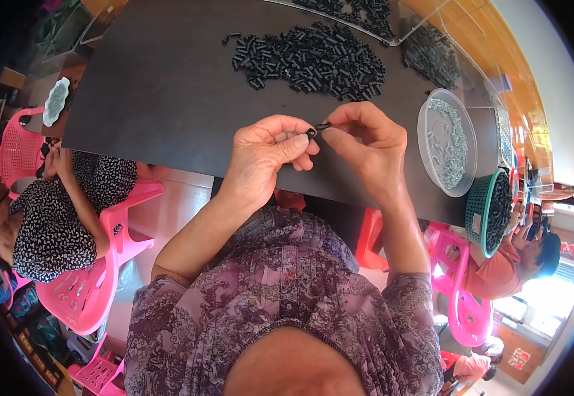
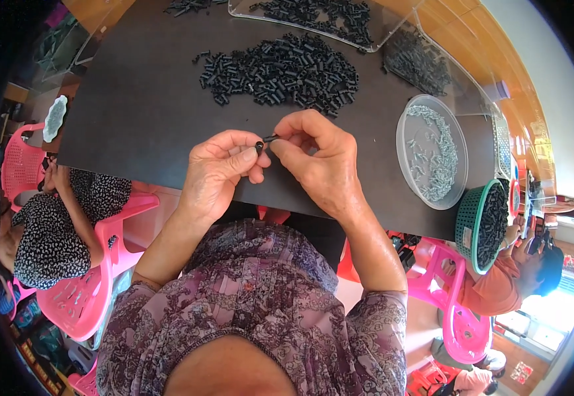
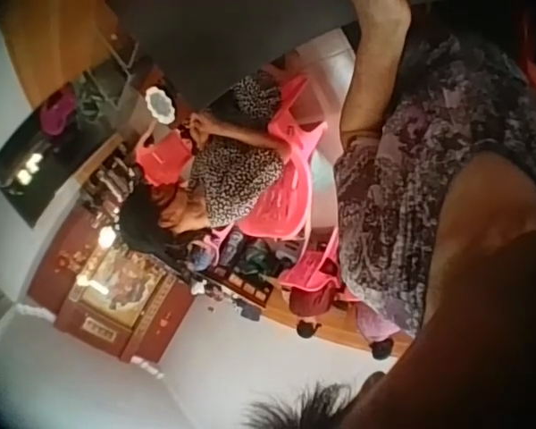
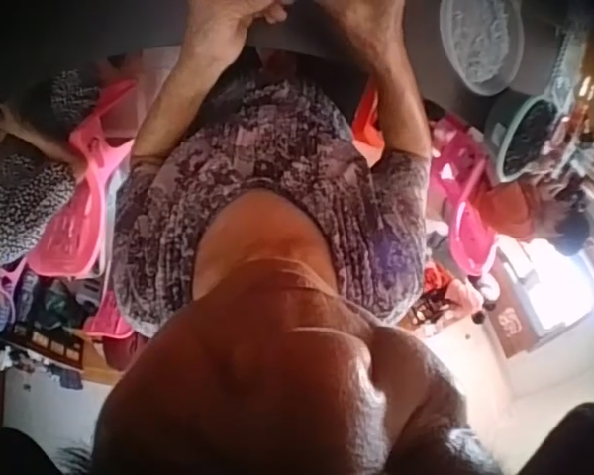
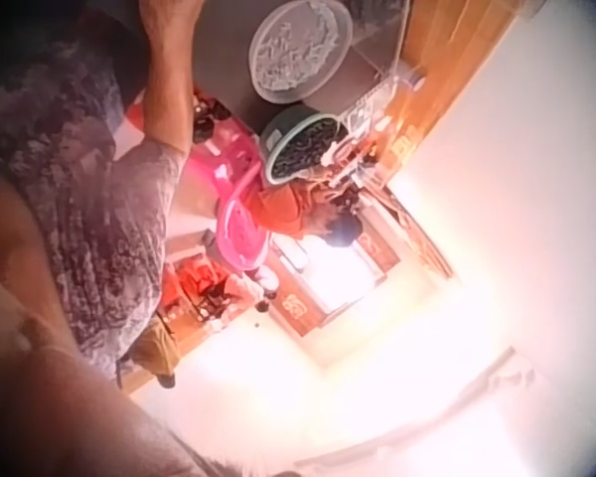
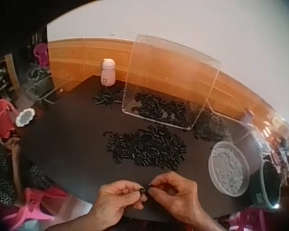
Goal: The person assembles small black plastic components by hand, inserting tiny silver metal pins into them.
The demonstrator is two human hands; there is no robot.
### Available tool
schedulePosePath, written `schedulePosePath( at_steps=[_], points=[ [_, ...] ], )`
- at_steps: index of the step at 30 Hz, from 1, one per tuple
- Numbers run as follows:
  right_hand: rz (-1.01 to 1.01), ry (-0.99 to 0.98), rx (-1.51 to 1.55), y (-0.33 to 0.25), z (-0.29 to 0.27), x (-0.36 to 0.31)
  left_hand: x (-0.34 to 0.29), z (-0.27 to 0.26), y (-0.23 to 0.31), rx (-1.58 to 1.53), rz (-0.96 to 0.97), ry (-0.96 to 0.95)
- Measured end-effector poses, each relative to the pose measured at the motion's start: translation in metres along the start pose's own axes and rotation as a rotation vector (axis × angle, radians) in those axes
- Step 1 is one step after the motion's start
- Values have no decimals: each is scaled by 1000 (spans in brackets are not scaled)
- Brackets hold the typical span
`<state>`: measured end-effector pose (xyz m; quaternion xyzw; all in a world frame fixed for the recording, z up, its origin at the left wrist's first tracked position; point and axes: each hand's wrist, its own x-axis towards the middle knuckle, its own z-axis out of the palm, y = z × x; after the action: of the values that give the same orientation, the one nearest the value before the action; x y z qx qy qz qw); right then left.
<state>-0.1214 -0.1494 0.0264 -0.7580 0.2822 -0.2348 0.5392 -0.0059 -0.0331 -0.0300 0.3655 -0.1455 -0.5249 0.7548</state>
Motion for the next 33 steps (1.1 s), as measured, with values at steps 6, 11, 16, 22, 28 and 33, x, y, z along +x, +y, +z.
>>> schedulePosePath(
  at_steps=[6,11,16,22,28,33],
  points=[
    [-173,-35,-73,1,-6,0,-1,4,3,15,-19,-15],
    [-428,-22,-304,-3,-8,-1,-4,8,3,113,25,3],
    [-495,-13,-348,1,-7,-2,-7,13,2,153,18,33],
    [-581,-51,-388,3,-11,0,-6,12,2,160,15,23],
    [-678,-131,-440,0,-15,5,-6,13,1,143,-27,-14],
    [-797,-121,-521,3,-13,4,-10,23,-7,176,61,68]
  ],
)
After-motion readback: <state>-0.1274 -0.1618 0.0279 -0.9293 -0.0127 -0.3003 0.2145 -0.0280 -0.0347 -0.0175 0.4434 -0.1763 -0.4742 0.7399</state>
